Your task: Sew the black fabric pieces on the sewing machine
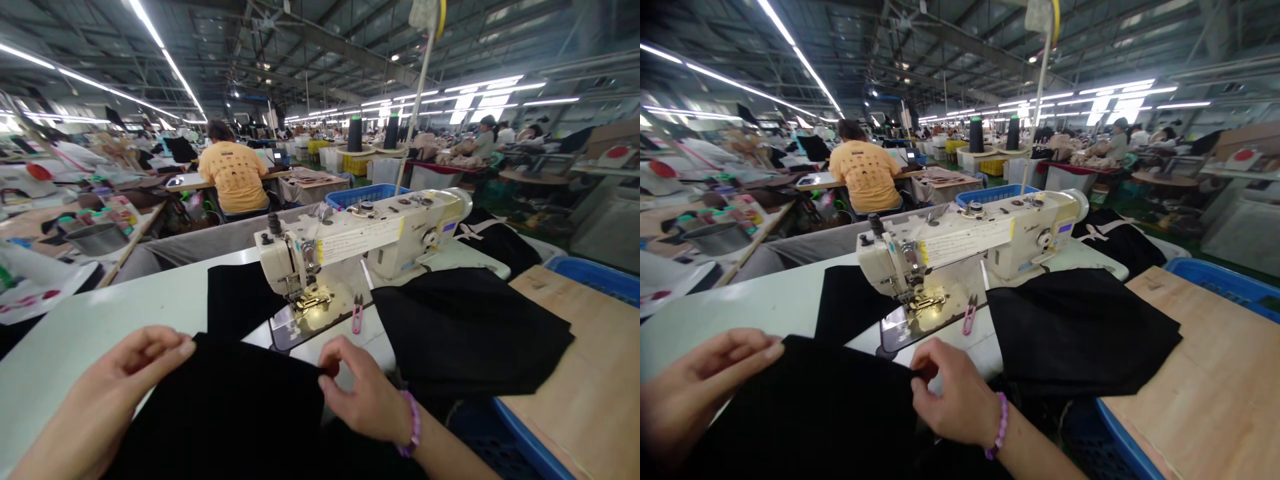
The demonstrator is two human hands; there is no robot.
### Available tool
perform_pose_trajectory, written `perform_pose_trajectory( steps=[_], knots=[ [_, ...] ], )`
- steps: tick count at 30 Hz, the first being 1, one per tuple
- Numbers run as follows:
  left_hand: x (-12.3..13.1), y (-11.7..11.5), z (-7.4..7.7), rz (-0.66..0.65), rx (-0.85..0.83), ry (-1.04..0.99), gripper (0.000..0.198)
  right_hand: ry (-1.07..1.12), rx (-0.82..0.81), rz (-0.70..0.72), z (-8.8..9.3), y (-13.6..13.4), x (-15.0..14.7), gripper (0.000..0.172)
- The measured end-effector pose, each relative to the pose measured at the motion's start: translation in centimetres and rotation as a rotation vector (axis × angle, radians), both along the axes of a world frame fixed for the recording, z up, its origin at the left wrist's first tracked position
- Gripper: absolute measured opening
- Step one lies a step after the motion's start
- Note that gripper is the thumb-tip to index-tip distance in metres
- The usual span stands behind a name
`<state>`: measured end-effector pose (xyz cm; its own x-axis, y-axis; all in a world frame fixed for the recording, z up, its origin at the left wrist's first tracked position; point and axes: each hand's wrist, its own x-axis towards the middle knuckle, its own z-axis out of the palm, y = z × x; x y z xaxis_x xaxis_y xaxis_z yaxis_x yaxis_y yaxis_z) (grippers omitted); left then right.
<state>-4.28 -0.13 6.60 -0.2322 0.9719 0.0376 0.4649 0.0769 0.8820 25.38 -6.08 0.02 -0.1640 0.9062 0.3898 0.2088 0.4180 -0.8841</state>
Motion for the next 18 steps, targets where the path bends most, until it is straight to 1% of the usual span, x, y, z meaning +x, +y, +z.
perform_pose_trajectory(
  steps=[1,2,3,4,5,7,8,10,11,12,14,18],
  knots=[
    [0.6,1.4,0.8,-0.115,-0.048,0.062,0.042,-0.052,0.011,0.065,-0.2,-0.8,0.0,0.014],
    [1.4,2.8,1.1,-0.228,-0.068,0.145,0.037,-0.073,-0.006,0.109,-0.5,-1.5,-0.1,0.013],
    [2.4,4.2,1.0,-0.345,-0.061,0.222,0.032,-0.068,-0.05,0.124,-1.0,-2.1,-0.3,0.012],
    [3.6,5.6,0.4,-0.434,-0.026,0.28,0.028,-0.048,-0.109,0.107,-1.6,-2.6,-0.5,0.011],
    [4.8,6.7,-0.6,-0.466,-0.022,0.288,0.023,-0.028,-0.169,0.075,-2.4,-3.0,-0.7,0.011],
    [7.1,8.5,-3.1,-0.495,-0.021,0.297,0.016,-0.027,-0.225,0.013,-4.1,-3.4,-0.9,0.019],
    [8.1,9.0,-4.3,-0.489,-0.021,0.295,0.014,-0.052,-0.199,-0.002,-4.9,-3.5,-0.9,0.023],
    [9.4,9.5,-6.2,-0.47,-0.013,0.296,0.013,-0.144,-0.064,-0.027,-6.1,-3.5,-0.6,0.027],
    [9.7,9.6,-6.7,-0.459,-0.008,0.295,0.012,-0.197,0.02,-0.045,-6.5,-3.5,-0.4,0.027],
    [9.8,9.7,-7.1,-0.454,-0.006,0.293,0.011,-0.244,0.098,-0.069,-6.8,-3.4,-0.2,0.027],
    [9.8,9.9,-7.3,-0.454,-0.008,0.292,0.007,-0.317,0.206,-0.107,-6.8,-3.2,0.1,0.026],
    [9.8,10.5,-7.2,-0.444,-0.007,0.324,0.009,-0.42,0.32,-0.159,-6.2,-2.7,0.0,0.025]
  ],
)
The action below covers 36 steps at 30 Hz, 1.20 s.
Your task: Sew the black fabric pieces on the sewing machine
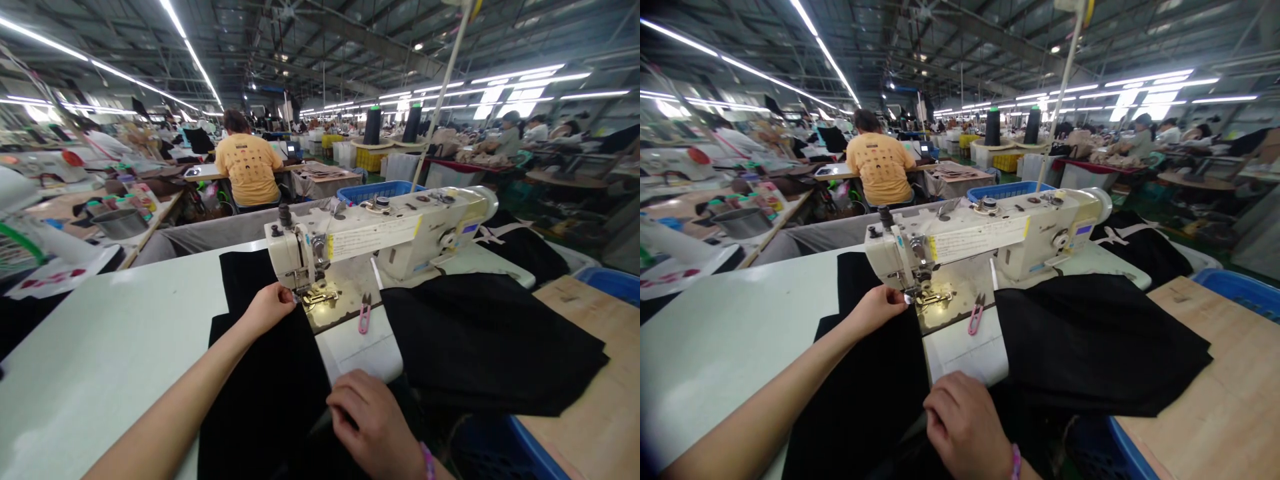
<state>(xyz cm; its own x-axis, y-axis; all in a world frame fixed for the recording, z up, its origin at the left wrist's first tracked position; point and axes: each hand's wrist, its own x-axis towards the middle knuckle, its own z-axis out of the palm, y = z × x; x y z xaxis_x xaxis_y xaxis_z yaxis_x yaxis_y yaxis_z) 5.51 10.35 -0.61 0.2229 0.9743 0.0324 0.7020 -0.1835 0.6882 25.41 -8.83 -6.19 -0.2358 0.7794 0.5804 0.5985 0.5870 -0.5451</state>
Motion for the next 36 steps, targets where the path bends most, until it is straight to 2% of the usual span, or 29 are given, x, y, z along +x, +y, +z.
perform_pose_trajectory(
  steps=[6,11,14,16,18,20,22,24,26,28,32,36],
  knots=[
    [0.5,0.5,-0.5,-0.002,0.027,0.079,0.012,-0.03,0.087,0.037,0.0,0.7,-0.4,0.027],
    [0.5,0.8,-0.7,0.025,0.092,0.182,0.007,-0.053,0.053,0.068,0.0,0.8,-0.2,0.027],
    [0.7,-0.9,-0.2,0.108,0.219,0.262,0.016,-0.063,0.045,0.081,0.1,0.9,-0.1,0.026],
    [1.0,-3.7,0.2,0.153,0.329,0.304,0.027,-0.065,0.047,0.086,0.1,0.9,-0.1,0.026],
    [1.1,-7.6,0.1,0.025,0.384,0.305,0.021,-0.071,0.034,0.091,0.0,1.0,-0.1,0.025],
    [1.0,-11.5,-0.6,-0.291,0.386,0.27,0.011,-0.086,0.009,0.092,0.0,1.2,-0.1,0.025],
    [0.4,-14.4,-1.7,-0.504,0.476,0.283,0.023,-0.099,-0.019,0.083,0.1,1.6,-0.2,0.025],
    [-0.4,-15.5,-2.7,-0.567,0.64,0.347,0.038,-0.099,-0.04,0.066,0.4,2.4,-0.3,0.025],
    [-1.2,-14.8,-3.4,-0.581,0.756,0.418,0.045,-0.1,-0.051,0.056,0.8,3.5,-0.4,0.025],
    [-1.7,-13.1,-3.6,-0.601,0.782,0.451,0.045,-0.115,-0.056,0.05,1.1,4.6,-0.6,0.025],
    [-2.1,-9.6,-3.1,-0.613,0.77,0.424,0.039,-0.13,-0.046,0.022,1.9,6.1,-0.4,0.026],
    [-2.4,-7.2,-2.3,-0.601,0.715,0.365,0.035,-0.084,-0.001,-0.141,3.2,6.1,2.0,0.021]
  ],
)
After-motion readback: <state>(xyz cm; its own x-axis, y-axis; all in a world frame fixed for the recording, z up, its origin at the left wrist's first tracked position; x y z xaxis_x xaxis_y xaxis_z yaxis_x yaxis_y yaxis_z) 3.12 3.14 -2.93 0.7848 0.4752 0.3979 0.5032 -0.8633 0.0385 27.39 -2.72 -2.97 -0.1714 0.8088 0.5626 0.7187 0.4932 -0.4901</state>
